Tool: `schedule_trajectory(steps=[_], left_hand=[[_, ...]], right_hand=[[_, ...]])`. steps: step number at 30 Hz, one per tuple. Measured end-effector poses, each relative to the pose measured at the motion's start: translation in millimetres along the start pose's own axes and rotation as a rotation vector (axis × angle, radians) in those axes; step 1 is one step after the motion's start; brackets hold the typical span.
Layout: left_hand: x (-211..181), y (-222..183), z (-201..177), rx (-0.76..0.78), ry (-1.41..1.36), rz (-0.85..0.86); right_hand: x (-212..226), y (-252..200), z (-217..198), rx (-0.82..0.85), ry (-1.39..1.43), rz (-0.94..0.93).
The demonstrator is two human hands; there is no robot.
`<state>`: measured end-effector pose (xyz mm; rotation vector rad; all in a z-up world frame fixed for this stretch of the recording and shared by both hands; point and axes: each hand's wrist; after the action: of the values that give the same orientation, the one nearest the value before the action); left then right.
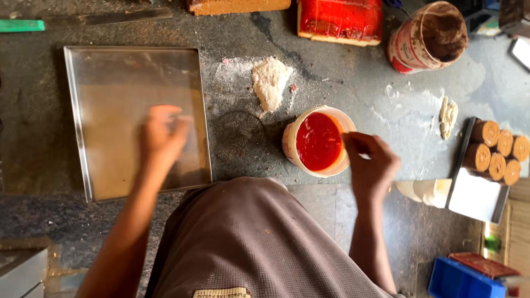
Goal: The person pours liquid from a bottle into a container and then dips rectangular cake pieces into the liquid before placing them onto a metal tray.
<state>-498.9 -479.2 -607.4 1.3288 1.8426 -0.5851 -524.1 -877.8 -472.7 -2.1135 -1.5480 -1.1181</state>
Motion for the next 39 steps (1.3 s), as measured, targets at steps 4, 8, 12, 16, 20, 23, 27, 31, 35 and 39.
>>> schedule_trajectory(steps=[4, 8, 12, 16, 20, 23, 27, 31, 35, 39], left_hand=[[77, 8, -74, -0.315, 0.384, -0.244], [174, 19, -117, -0.310, 0.825, -0.036], [196, 21, -100, -0.148, 0.610, -0.343], [160, 26, -87, -0.230, 0.592, -0.155], [126, 31, -79, -0.098, 0.536, -0.281], [123, 30, -72, -0.039, 0.567, -0.340], [135, 22, -62, -0.066, 0.588, -0.324], [142, 17, -60, -0.108, 0.572, -0.254], [141, 16, -62, -0.094, 0.548, -0.293], [139, 12, -68, -0.081, 0.496, -0.271]], right_hand=[[-36, -13, 44, 0.093, -0.064, -0.119], [-58, -10, 37, 0.154, -0.137, -0.099], [-72, 10, 75, 0.365, -0.154, -0.350], [-89, 24, 116, 0.726, -0.341, -0.441], [-110, 40, 121, 0.716, -0.425, -0.591], [-130, 45, 116, 0.833, -0.625, -0.350], [-159, 33, 127, 1.014, -0.671, -0.110], [-166, 20, 154, 1.064, -0.637, 0.132], [-132, 36, 152, 0.810, -0.370, -0.164], [-82, 52, 91, 0.748, -0.142, -0.054]])
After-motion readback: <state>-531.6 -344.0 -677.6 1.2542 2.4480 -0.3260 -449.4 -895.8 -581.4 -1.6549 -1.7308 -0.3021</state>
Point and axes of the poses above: each hand's wrist, its own y-axis towards the middle knuckle, its own z-axis out of the palm, x = y × z, and after that the axes turned 7 degrees about -x, right-handed
